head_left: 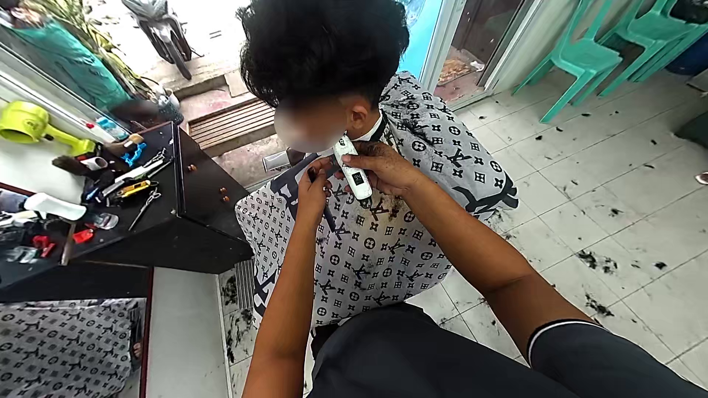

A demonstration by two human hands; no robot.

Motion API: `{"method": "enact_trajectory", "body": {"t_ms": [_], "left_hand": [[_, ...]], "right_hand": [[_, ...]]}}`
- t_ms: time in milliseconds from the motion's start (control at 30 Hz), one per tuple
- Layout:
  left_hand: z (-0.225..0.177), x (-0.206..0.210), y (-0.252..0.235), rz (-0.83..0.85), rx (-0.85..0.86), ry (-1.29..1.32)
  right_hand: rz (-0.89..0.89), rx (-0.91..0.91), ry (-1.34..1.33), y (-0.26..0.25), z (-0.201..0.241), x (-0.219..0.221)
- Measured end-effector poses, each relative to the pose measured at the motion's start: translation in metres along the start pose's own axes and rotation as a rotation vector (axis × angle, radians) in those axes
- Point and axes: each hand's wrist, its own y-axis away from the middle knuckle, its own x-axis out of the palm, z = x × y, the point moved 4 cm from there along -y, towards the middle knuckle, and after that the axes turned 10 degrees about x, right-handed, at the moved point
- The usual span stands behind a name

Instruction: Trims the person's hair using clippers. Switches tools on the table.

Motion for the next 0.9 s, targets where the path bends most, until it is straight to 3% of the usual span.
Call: {"method": "enact_trajectory", "body": {"t_ms": [567,900], "left_hand": [[-0.033,0.024,-0.015,0.142,0.210,0.164],[-0.034,0.025,-0.020,0.165,0.248,0.187]], "right_hand": [[0.008,-0.082,-0.039,0.009,0.020,0.011],[0.012,-0.126,-0.126,0.007,0.017,0.016]]}}
